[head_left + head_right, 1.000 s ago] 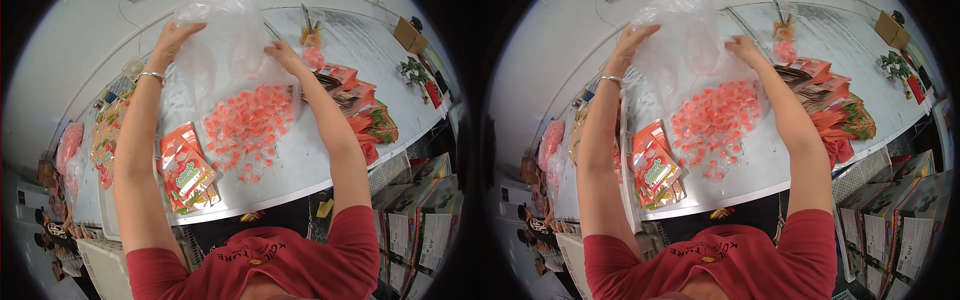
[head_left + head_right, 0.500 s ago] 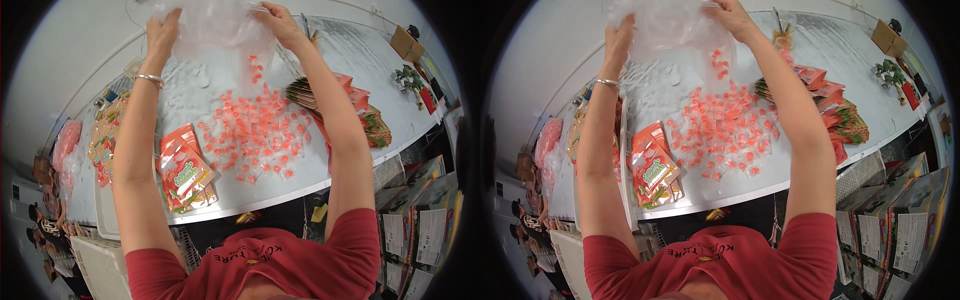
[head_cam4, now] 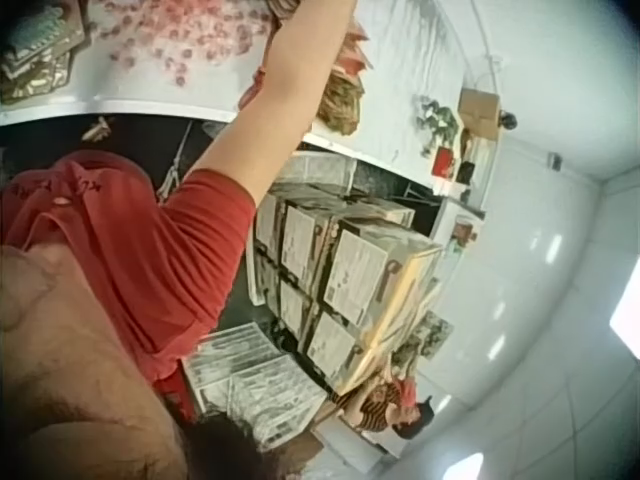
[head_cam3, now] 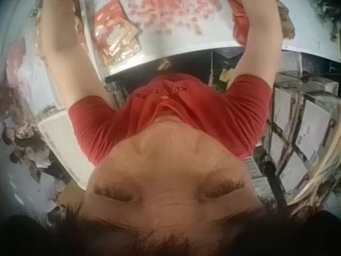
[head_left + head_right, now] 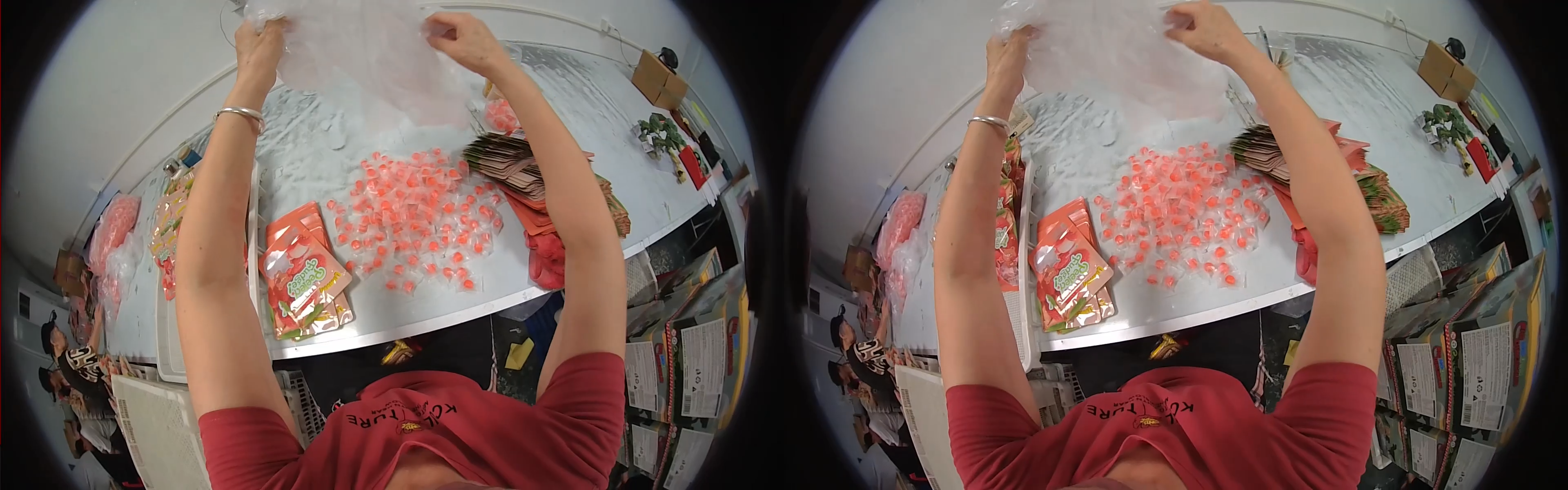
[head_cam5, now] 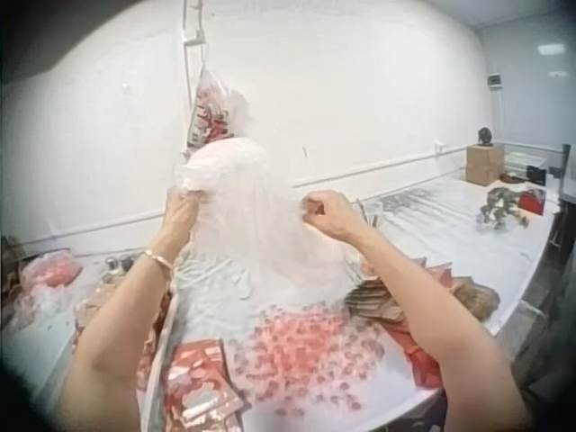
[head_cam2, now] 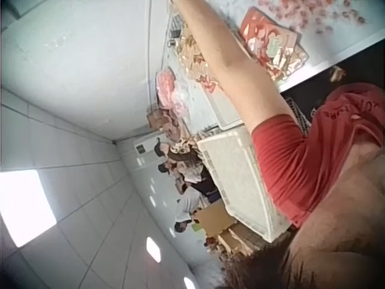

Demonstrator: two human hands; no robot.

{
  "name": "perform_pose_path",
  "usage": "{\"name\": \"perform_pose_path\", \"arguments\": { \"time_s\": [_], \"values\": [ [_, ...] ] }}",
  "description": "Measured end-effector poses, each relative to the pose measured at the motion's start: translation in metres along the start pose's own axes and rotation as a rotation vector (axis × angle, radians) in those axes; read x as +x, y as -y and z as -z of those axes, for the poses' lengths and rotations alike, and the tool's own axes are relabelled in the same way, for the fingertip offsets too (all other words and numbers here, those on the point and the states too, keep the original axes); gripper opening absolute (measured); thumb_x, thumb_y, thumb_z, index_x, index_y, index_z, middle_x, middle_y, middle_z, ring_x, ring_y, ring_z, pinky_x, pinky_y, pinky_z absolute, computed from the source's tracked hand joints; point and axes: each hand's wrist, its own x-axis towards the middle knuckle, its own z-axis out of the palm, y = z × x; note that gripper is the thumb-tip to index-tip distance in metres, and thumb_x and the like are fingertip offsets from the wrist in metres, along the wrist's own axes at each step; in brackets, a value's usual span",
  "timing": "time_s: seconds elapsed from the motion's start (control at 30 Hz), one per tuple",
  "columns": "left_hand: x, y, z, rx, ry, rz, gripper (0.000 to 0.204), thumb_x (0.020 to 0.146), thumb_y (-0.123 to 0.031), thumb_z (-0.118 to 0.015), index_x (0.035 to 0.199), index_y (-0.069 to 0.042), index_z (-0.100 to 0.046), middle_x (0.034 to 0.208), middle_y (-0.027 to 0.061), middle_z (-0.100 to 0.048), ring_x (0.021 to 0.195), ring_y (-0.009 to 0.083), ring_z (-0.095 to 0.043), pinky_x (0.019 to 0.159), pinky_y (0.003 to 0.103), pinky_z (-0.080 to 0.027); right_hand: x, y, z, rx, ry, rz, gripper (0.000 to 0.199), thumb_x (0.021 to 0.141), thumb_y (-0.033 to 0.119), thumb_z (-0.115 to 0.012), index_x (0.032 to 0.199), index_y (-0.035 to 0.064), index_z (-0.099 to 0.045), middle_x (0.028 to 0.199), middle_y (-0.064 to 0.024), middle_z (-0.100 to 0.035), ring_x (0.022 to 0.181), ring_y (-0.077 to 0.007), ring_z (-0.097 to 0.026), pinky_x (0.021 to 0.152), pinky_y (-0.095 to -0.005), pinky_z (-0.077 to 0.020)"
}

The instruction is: Bagging individual gummy candies into retail packaging.

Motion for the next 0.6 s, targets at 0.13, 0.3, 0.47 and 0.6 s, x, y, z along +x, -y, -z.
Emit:
{"name": "perform_pose_path", "arguments": {
  "time_s": [0.13,0.3,0.47,0.6],
  "values": [
    [-0.017,-0.038,-0.006,0.28,0.158,-0.015,0.021,0.081,-0.016,-0.06,0.094,0.001,-0.064,0.087,0.0045,-0.062,0.074,0.0119,-0.054,0.062,0.027,-0.044,-0.016,-0.006,0.028,-0.559,-0.173,-0.071,0.02,0.078,0.025,-0.064,0.088,0.0079,-0.066,0.081,-0.0121,-0.064,0.073,-0.0214,-0.063,0.066,-0.0332,-0.0488],
    [-0.023,-0.041,0.045,0.038,0.179,-0.103,0.021,0.076,-0.008,-0.062,0.095,0.0,-0.059,0.077,0.0047,-0.061,0.07,0.0123,-0.055,0.063,0.027,-0.046,-0.023,-0.002,0.079,-0.759,-0.03,-0.462,0.023,0.076,0.029,-0.06,0.08,0.0072,-0.067,0.084,-0.0151,-0.066,0.079,-0.034,-0.063,0.068,-0.0442,-0.0485],
    [-0.062,-0.027,0.094,0.429,-0.133,-0.318,0.02,0.074,-0.002,-0.06,0.092,-0.001,-0.052,0.078,0.0106,-0.059,0.072,0.0233,-0.058,0.064,0.033,-0.046,-0.03,-0.029,0.132,-0.864,-0.434,-0.58,0.025,0.076,0.028,-0.061,0.088,0.0063,-0.066,0.095,-0.0168,-0.065,0.087,-0.0346,-0.064,0.076,-0.0453,-0.0502],
    [-0.14,0.033,0.104,0.857,0.243,-0.536,0.041,0.066,-0.023,-0.075,0.093,-0.002,-0.053,0.091,0.0183,-0.06,0.084,0.0352,-0.058,0.072,0.041,-0.046,-0.018,-0.047,0.221,-0.279,-0.59,-0.687,0.031,0.082,0.03,-0.055,0.101,0.0074,-0.063,0.09,-0.0101,-0.066,0.081,-0.0193,-0.065,0.072,-0.0334,-0.0517]
  ]
}}
